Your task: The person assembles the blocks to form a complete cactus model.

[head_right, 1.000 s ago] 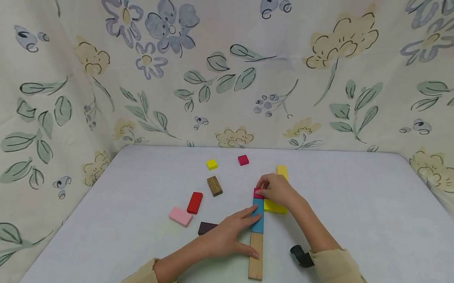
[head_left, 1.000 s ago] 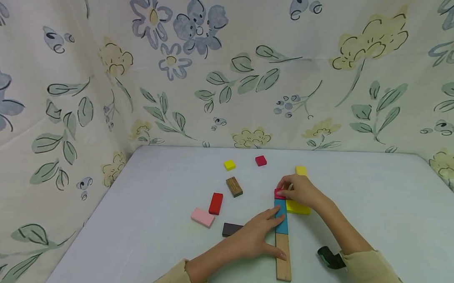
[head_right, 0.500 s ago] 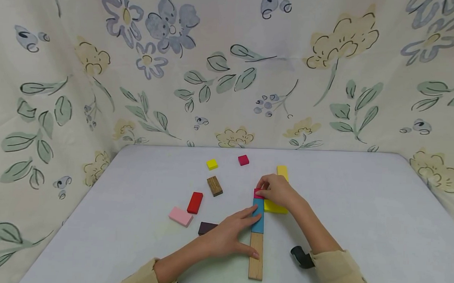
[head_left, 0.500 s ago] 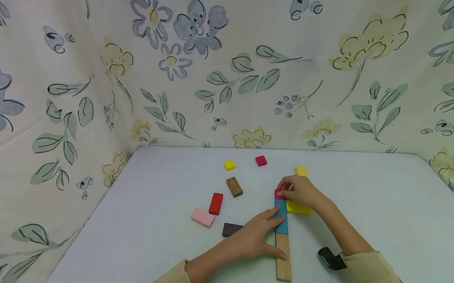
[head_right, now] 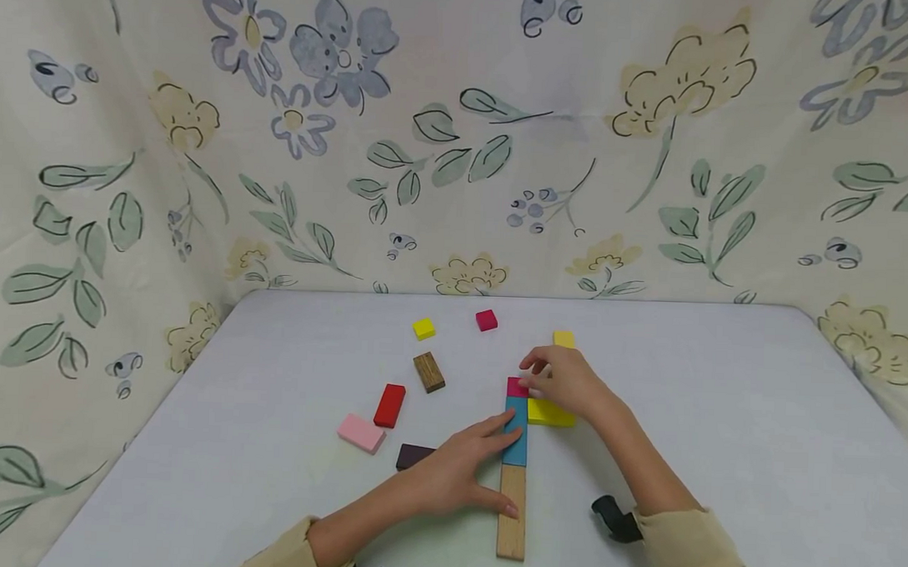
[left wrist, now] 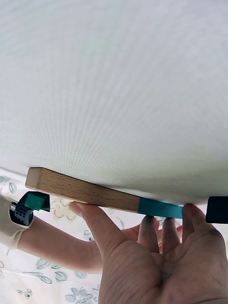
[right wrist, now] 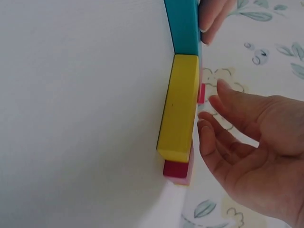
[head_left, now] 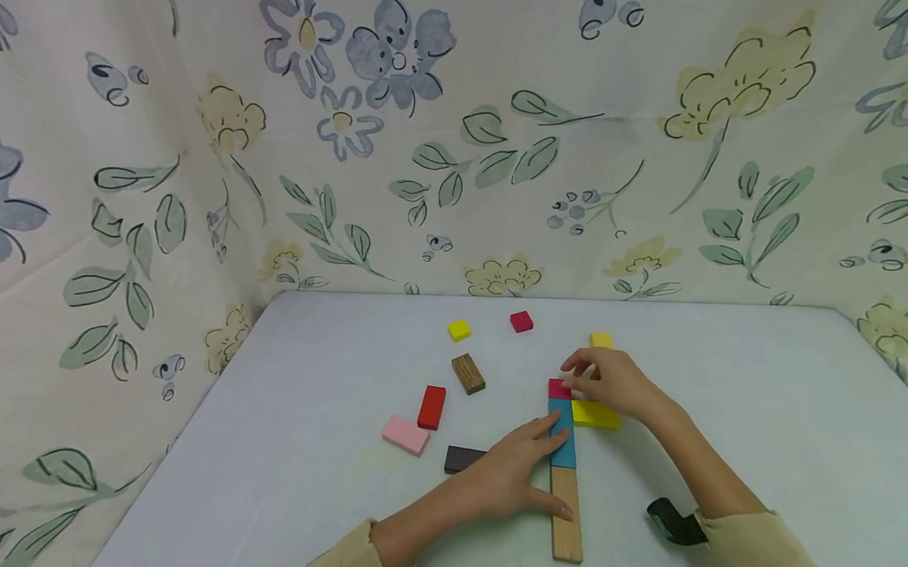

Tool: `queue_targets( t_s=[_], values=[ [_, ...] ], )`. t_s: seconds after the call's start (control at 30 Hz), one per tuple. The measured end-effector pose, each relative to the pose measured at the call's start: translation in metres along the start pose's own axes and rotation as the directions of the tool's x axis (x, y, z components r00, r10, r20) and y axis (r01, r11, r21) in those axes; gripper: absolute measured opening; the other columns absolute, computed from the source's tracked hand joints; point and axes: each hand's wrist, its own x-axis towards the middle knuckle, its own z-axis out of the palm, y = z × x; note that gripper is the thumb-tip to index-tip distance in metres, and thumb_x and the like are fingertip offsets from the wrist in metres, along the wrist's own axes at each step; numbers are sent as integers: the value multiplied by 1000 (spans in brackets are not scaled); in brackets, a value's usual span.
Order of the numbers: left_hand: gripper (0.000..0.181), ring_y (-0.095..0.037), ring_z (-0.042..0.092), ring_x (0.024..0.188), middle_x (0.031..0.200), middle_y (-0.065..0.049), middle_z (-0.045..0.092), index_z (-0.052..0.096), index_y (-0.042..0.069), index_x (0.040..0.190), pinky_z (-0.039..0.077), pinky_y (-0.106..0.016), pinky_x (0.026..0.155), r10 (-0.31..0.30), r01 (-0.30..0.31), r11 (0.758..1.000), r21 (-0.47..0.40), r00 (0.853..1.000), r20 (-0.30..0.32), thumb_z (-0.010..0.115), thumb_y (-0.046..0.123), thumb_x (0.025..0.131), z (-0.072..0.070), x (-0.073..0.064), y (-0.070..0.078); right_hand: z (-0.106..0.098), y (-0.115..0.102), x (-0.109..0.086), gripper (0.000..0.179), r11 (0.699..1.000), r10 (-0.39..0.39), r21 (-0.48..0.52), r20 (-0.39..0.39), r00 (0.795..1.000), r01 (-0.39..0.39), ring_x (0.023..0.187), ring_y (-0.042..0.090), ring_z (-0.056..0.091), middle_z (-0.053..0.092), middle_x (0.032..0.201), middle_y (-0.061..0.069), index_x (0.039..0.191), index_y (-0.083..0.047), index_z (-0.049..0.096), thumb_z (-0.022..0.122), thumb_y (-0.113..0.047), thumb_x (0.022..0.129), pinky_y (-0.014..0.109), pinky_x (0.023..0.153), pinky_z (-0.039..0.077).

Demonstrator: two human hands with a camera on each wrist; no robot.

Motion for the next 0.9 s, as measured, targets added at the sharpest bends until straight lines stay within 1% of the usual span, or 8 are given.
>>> queue_targets(
  t_s=[0.1, 0.2, 0.33, 0.43, 0.57, 0.77, 0.9],
  values=[
    [89, -24, 28, 160, 176, 4, 23, 38, 22, 165, 40, -41, 121, 6, -6, 1000, -4, 1000, 6, 81, 46, 91, 0, 0, -1, -5, 4, -5, 20, 1000, -19, -17, -20, 1000, 19, 82, 19, 57, 69, 97, 8, 112, 0, 73, 76, -13, 97, 23, 67, 53],
    [88, -24, 28, 160, 176, 5, 23, 38, 23, 165, 41, -42, 121, 2, -2, 1000, -5, 1000, 7, 81, 46, 92, 0, 1, -2, -8, 7, -10, 18, 999, -13, -33, -25, 1000, 12, 82, 19, 55, 65, 90, 5, 110, -1, 73, 76, -13, 96, 23, 66, 51],
    [90, -22, 28, 160, 176, 6, 23, 38, 25, 165, 41, -41, 121, -17, 17, 1000, -2, 1000, 2, 82, 47, 90, 0, 1, 0, -11, 10, -16, 15, 999, 15, -42, 0, 1000, -15, 82, 19, 52, 57, 82, 1, 106, -3, 75, 79, -12, 94, 23, 64, 47],
    [91, -21, 27, 161, 176, 7, 23, 38, 25, 165, 40, -40, 121, -28, 28, 1000, -4, 1000, 2, 83, 48, 89, 0, 0, 1, -12, 12, -19, 16, 999, 27, -35, 38, 999, -26, 81, 19, 51, 55, 79, 0, 104, -3, 75, 81, -12, 92, 23, 62, 44],
    [92, -21, 26, 161, 176, 7, 23, 38, 25, 165, 40, -40, 122, -35, 35, 999, -8, 999, 2, 83, 48, 89, -1, 0, 1, -11, 15, -22, 18, 999, 41, -24, 84, 996, -39, 81, 19, 51, 54, 78, 0, 104, -3, 76, 83, -13, 91, 23, 62, 43],
    [91, -21, 26, 161, 176, 7, 23, 39, 24, 165, 40, -41, 121, -32, 32, 999, -7, 999, 1, 83, 47, 89, 0, 1, 0, -9, 14, -23, 17, 999, 43, -22, 98, 994, -41, 76, 17, 52, 54, 75, -1, 101, -2, 76, 83, -12, 90, 22, 61, 42],
    [91, -22, 27, 161, 176, 6, 22, 38, 24, 165, 39, -42, 122, -9, 9, 1000, -9, 1000, 3, 82, 49, 89, 2, 3, -3, -8, 13, -24, 16, 999, 52, -19, 97, 994, -50, 76, 17, 51, 53, 74, -1, 100, -1, 75, 83, -11, 90, 22, 61, 41]
  ],
)
